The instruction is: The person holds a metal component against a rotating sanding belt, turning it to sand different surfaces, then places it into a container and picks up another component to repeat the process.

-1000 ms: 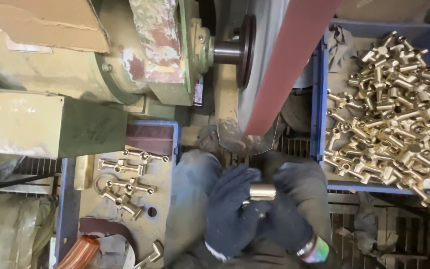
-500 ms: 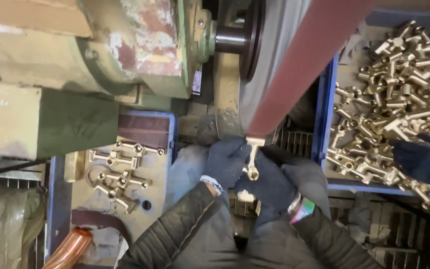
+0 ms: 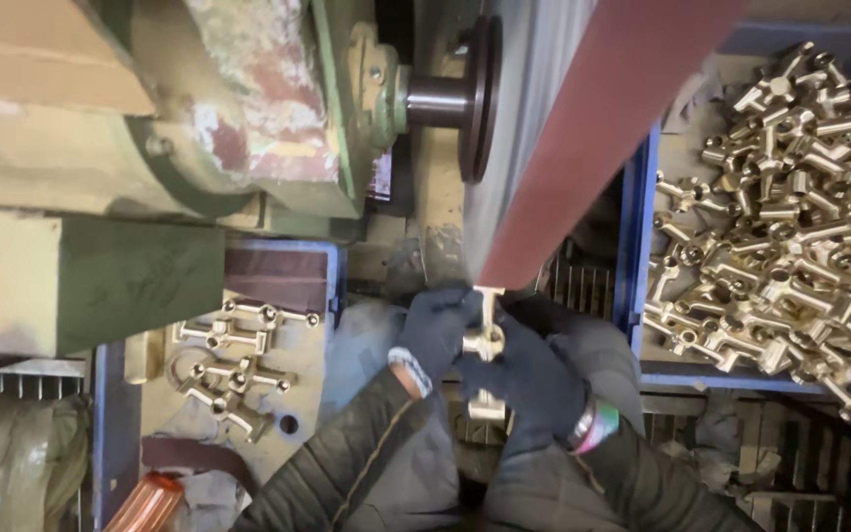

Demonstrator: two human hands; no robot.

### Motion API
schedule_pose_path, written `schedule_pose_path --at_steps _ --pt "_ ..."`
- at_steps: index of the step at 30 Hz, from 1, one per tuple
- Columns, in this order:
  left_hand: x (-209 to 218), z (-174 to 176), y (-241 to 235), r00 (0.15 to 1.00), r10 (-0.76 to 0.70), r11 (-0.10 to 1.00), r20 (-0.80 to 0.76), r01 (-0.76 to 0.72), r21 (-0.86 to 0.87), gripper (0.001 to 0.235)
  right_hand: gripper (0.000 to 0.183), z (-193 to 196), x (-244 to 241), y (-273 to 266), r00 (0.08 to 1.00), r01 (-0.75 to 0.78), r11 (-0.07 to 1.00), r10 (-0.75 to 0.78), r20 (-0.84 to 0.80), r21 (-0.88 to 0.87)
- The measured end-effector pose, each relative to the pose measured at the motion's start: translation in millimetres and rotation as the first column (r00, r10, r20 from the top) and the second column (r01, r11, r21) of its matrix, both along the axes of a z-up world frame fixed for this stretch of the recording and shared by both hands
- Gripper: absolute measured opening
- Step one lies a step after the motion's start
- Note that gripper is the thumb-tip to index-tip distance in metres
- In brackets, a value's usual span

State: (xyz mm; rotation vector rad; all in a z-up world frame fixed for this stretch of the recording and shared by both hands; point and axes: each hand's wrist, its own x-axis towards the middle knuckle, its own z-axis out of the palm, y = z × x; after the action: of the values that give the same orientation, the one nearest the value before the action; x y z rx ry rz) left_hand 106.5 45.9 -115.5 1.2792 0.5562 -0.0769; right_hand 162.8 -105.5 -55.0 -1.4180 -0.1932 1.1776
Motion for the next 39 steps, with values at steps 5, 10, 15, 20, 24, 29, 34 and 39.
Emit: schedule_pose_path --at_steps 5,10,15,20,24,29,34,39 --pt "-25 70 -1 0.966 -0.112 0.881 0.231 -0.011 0.473 0.021 0.033 12 -14 -1 0.755 -0.193 0.98 0.123 0.645 0.039" --pt "-10 76 0 0.991 -0.059 0.85 0.124 -0.015 0.527 0.023 0.037 -4 -4 5 0.631 -0.139 0.99 0.099 0.77 -0.014" --pt "-14 33 -2 0.997 -0.006 0.933 0.081 -0.023 0.358 0.02 0.056 -9 -12 4 0.879 -0.167 0.959 0.039 0.476 0.231" --pt "-6 -37 -5 0.987 0.12 0.987 -0.108 -0.131 -0.091 0.022 0.05 -28 -2 7 0.989 -0.007 0.992 0.026 -0.148 0.128" --pt "9 -83 0 0.993 0.081 0.996 -0.092 -0.083 -0.022 0.017 0.024 -40 26 13 0.993 -0.077 0.994 0.084 -0.081 0.078" --pt "8 -82 -2 0.951 0.224 0.939 -0.215 -0.269 -0.213 0.024 0.025 -27 22 15 0.991 -0.043 0.998 0.048 -0.124 0.045" --pt "-30 10 -16 0.99 0.106 0.994 -0.092 -0.109 -0.024 0.028 0.051 10 -19 -9 0.833 -0.12 0.989 0.054 0.551 0.083" --pt "-64 105 -26 0.986 -0.035 0.999 0.162 0.03 0.029 0.032 0.064 48 -48 -25 0.74 -0.01 0.957 0.201 0.642 -0.288"
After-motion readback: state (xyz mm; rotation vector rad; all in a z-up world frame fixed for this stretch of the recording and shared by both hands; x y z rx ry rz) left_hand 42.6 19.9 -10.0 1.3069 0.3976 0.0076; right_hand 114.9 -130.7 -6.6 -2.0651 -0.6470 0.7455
